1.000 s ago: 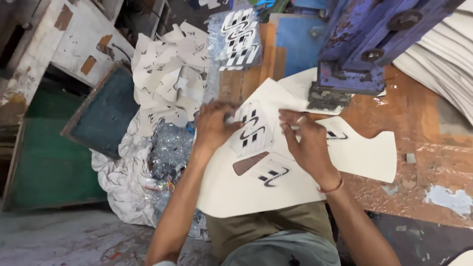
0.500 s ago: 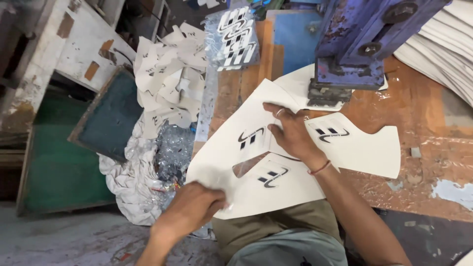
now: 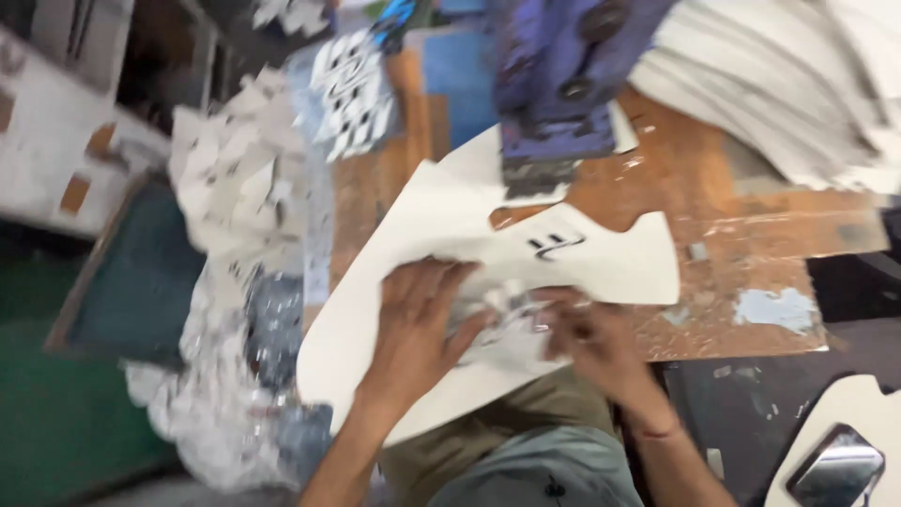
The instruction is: The person operates a manual die-cutting press to cut shapes from white material sheets. They repeatedly pick up a sheet, align it under the press, pull the lever to cut, and then remove the cut piece, placing it on a pile to the left.
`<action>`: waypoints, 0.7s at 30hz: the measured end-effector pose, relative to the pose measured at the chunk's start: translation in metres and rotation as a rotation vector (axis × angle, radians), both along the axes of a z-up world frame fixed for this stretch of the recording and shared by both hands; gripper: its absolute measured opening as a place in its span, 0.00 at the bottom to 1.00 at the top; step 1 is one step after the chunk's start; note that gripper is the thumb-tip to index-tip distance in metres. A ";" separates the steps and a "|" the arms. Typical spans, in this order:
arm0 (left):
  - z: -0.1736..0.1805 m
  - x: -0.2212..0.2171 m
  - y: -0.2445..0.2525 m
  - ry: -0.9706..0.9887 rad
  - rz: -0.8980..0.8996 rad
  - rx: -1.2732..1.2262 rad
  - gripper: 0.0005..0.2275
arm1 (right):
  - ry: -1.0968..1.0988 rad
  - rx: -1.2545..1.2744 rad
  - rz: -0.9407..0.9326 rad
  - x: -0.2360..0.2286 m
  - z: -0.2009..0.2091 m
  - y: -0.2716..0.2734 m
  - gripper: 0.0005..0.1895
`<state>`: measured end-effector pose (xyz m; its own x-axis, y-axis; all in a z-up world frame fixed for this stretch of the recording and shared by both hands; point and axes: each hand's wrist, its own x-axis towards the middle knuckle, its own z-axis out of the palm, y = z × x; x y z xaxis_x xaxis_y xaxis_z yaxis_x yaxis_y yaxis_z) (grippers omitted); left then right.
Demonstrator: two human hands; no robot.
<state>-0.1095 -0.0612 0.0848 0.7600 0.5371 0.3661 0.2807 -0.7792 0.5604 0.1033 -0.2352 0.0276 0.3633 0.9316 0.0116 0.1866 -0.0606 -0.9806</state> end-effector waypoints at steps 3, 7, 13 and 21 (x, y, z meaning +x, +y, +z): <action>-0.039 -0.025 0.032 0.074 0.165 0.163 0.39 | -0.063 -0.070 -0.423 0.071 0.005 -0.032 0.12; -0.071 -0.106 0.067 0.254 0.508 -0.316 0.54 | -0.112 -0.155 -0.685 0.129 0.016 -0.053 0.17; -0.216 -0.299 0.153 -0.406 0.765 -0.749 0.21 | -0.113 -0.159 -0.689 0.155 -0.027 -0.068 0.20; -0.165 -0.154 0.211 -0.285 0.678 -0.630 0.19 | -0.745 -0.290 -0.450 0.201 0.010 -0.091 0.15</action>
